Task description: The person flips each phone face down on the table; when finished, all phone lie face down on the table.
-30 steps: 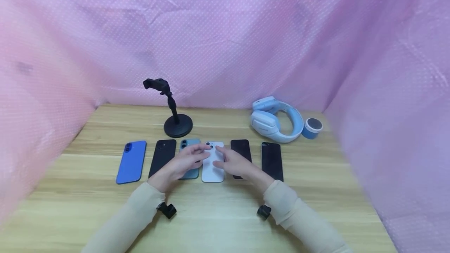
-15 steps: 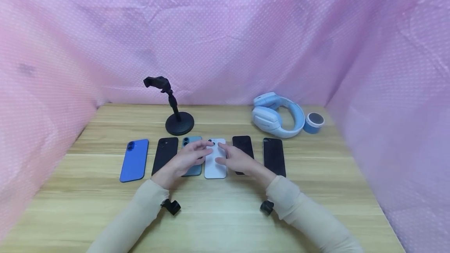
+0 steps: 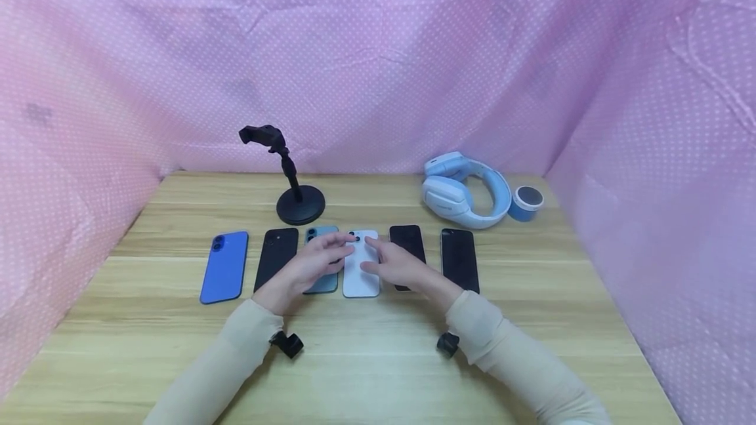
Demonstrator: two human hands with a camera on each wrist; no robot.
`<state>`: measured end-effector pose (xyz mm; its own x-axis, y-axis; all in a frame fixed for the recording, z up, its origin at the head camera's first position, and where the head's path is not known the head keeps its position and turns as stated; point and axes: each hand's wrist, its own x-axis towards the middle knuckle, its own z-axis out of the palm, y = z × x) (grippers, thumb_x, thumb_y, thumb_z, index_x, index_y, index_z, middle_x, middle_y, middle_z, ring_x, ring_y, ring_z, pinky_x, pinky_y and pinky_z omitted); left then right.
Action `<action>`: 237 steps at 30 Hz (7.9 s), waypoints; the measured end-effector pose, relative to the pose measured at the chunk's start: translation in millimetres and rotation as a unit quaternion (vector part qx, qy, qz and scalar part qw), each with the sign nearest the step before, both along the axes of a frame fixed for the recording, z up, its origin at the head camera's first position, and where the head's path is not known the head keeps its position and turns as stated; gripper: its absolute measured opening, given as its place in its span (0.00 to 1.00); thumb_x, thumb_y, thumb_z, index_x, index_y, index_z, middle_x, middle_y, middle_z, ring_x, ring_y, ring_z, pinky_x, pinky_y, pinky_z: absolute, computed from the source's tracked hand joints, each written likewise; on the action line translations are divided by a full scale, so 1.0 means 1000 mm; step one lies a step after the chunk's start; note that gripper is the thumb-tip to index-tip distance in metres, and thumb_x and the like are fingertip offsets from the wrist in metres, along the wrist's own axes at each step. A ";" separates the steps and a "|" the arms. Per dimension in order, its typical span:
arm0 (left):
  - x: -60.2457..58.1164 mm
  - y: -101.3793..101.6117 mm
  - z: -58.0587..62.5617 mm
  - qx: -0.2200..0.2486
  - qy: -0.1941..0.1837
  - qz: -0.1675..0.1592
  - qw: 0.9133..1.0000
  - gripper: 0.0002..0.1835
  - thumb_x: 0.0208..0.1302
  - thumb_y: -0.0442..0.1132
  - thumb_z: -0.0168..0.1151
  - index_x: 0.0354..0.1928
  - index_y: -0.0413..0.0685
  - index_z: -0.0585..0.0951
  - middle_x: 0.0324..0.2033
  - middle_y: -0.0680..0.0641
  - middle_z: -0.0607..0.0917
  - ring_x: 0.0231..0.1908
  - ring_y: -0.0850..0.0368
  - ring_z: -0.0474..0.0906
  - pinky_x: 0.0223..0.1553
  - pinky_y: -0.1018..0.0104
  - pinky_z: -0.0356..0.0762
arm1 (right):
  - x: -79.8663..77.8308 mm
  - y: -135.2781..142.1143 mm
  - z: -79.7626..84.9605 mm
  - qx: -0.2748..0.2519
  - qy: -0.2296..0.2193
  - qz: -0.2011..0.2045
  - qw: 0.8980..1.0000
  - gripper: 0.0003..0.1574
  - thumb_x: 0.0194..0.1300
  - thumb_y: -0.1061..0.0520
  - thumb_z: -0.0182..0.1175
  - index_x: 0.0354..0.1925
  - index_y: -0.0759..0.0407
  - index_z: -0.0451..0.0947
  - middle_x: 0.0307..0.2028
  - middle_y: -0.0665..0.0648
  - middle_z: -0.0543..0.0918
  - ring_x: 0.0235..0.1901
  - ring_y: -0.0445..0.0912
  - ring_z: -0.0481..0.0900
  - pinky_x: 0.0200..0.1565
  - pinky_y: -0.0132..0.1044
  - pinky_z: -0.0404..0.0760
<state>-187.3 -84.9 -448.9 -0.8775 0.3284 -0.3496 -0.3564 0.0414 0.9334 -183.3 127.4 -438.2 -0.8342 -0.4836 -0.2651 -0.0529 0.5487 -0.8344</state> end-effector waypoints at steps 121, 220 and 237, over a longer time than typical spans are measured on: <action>-0.019 0.007 -0.002 0.140 -0.016 -0.005 0.990 0.25 0.75 0.33 0.58 0.71 0.41 0.70 0.57 0.38 0.82 0.51 0.51 0.83 0.57 0.55 0.80 | -0.001 0.000 0.000 -0.149 -0.105 -0.016 0.983 0.48 0.77 0.51 0.57 0.81 0.59 0.43 0.76 0.60 0.61 0.67 0.51 0.65 0.62 0.50 0.72; 0.004 -0.002 0.004 -0.144 0.136 -0.060 0.978 0.29 0.73 0.38 0.63 0.73 0.49 0.70 0.68 0.37 0.71 0.67 0.40 0.66 0.67 0.40 0.64 | -0.010 0.001 -0.003 0.033 -0.012 0.021 0.999 0.51 0.73 0.60 0.61 0.80 0.63 0.43 0.34 0.59 0.79 0.18 0.51 0.84 0.19 0.44 0.85; -0.001 0.006 0.000 -0.137 0.155 -0.083 0.975 0.28 0.74 0.38 0.62 0.73 0.46 0.70 0.62 0.39 0.74 0.57 0.45 0.71 0.57 0.50 0.72 | -0.010 0.011 -0.003 0.081 0.001 0.016 0.997 0.51 0.74 0.57 0.62 0.80 0.64 0.43 0.27 0.58 0.81 0.15 0.50 0.83 0.18 0.44 0.84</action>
<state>-188.0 -79.1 -448.8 -0.8977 0.4064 -0.1701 -0.0253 0.3380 0.9408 -193.7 138.1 -440.9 -0.8195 -0.4616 -0.3397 -0.0748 0.6738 -0.7351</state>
